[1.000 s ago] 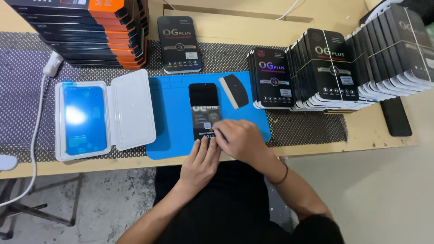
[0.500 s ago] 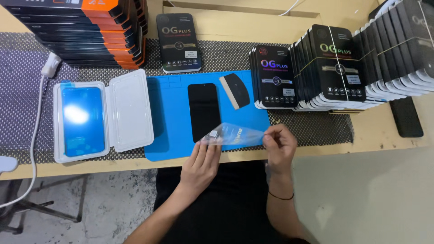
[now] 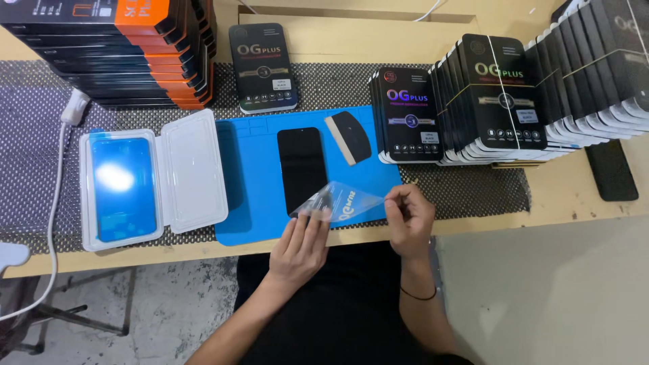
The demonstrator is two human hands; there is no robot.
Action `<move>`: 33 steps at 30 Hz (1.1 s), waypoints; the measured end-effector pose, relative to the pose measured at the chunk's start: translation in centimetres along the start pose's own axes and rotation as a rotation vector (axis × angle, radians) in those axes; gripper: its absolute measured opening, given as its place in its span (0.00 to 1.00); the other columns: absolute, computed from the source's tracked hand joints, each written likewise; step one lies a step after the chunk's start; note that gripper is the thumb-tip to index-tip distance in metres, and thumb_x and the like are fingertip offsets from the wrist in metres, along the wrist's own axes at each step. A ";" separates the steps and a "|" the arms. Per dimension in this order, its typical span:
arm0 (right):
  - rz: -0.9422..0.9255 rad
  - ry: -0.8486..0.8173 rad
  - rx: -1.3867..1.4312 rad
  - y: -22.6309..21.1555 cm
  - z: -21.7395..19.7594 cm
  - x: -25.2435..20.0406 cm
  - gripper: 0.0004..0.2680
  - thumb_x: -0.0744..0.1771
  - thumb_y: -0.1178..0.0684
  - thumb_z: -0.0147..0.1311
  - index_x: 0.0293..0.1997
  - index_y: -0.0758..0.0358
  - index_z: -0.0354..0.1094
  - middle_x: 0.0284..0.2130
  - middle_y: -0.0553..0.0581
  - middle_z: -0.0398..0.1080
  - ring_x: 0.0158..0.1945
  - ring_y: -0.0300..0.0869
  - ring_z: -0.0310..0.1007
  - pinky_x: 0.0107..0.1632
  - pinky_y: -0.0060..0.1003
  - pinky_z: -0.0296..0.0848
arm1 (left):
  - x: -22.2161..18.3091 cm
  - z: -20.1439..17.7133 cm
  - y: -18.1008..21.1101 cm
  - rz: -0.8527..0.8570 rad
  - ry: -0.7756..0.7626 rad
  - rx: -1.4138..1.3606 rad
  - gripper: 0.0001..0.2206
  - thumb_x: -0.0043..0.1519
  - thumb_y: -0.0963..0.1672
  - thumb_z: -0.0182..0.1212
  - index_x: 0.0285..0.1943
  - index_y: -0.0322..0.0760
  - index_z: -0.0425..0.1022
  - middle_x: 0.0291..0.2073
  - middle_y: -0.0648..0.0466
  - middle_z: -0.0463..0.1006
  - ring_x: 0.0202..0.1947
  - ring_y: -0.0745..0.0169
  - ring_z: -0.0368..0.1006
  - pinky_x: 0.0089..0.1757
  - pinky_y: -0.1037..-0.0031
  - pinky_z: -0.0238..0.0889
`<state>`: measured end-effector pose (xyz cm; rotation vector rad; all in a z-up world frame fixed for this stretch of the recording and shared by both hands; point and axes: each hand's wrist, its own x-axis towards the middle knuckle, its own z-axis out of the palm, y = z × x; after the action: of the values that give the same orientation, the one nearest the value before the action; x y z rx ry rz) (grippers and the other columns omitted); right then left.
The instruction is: The person handles phone screen protectors and internal phone display components by hand, removing them from plastic sleeves and placing them into organized trays.
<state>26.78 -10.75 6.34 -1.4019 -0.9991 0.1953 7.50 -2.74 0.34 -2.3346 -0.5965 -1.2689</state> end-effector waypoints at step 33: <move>-0.775 -0.623 -0.397 -9.9 9.2 -5.0 0.07 0.69 0.57 0.53 0.32 0.60 0.72 0.21 0.53 0.66 0.23 0.43 0.61 0.30 0.37 0.60 | -4.2 -1.0 -0.3 0.131 -0.504 -0.009 0.23 0.74 0.44 0.41 0.79 0.34 0.55 0.74 0.40 0.57 0.72 0.38 0.58 0.68 0.51 0.52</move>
<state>13.28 -9.55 11.37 -1.2101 -2.1167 -0.1701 4.58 -3.73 -2.69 -2.6628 -0.5740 -0.6213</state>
